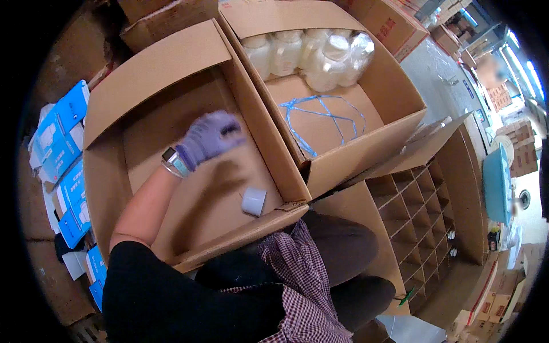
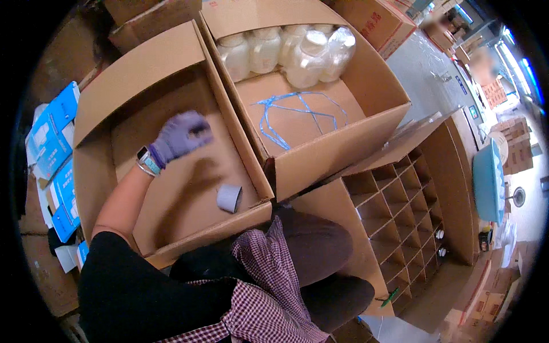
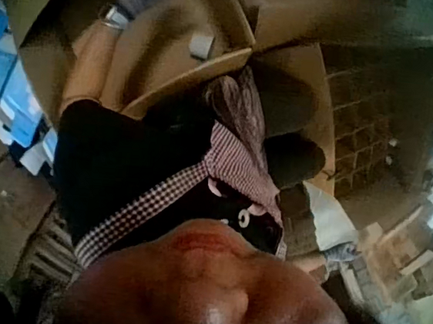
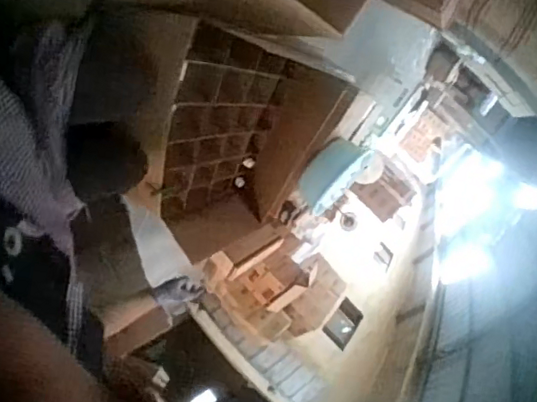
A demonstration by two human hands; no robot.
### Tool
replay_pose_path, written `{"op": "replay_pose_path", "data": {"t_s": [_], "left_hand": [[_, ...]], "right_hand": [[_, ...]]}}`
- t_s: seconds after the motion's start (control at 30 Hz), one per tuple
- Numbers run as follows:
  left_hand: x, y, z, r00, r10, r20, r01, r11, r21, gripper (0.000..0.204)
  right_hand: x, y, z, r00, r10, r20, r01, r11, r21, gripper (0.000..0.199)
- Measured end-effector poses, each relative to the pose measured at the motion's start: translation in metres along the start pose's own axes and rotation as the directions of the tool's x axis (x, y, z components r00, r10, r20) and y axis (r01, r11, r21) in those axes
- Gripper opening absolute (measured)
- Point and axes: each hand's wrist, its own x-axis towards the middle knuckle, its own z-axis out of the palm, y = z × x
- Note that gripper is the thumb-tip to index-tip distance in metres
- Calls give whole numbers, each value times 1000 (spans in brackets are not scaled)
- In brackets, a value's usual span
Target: The person packs white thermos bottles into a cardboard box with dividers. They place a black filter into the thermos, wrap it in a plastic bag, and place it into the box. The person repeats this process for multiple thermoses.
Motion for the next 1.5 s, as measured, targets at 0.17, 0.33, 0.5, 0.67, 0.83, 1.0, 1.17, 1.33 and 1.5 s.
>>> {"op": "replay_pose_path", "data": {"t_s": [0.17,0.33,0.5,0.67,0.83,1.0,1.17,1.33,1.5], "left_hand": [[-38,15,114,892,291,347,-304,952,-15,94],[-46,34,108,950,174,260,-189,981,34,75],[-7,10,12,991,109,78,-18,684,-729,87],[-36,172,2,871,380,-311,-486,571,-662,72],[-64,342,95,477,789,-386,-850,303,-431,91],[-90,456,69,595,730,-335,-741,337,-581,94],[-72,457,119,486,835,-259,-742,237,-627,95],[-39,394,135,596,782,-181,-738,446,-506,86],[-25,310,117,780,625,-42,-581,697,-421,70]], "right_hand": [[-18,69,20,959,50,280,-242,661,710,54],[-24,-133,-21,952,-52,302,-131,820,557,63],[-52,-232,-40,901,-300,315,-84,590,803,67],[-114,-331,-74,573,-650,499,-717,-103,689,82],[-103,-368,-98,817,-498,291,-538,-477,695,98],[62,-284,-65,922,-291,258,-275,-19,961,84],[211,-127,7,929,69,365,-335,577,745,116],[170,41,17,806,278,522,-582,534,614,92],[59,157,10,633,468,616,-774,359,523,60]]}}
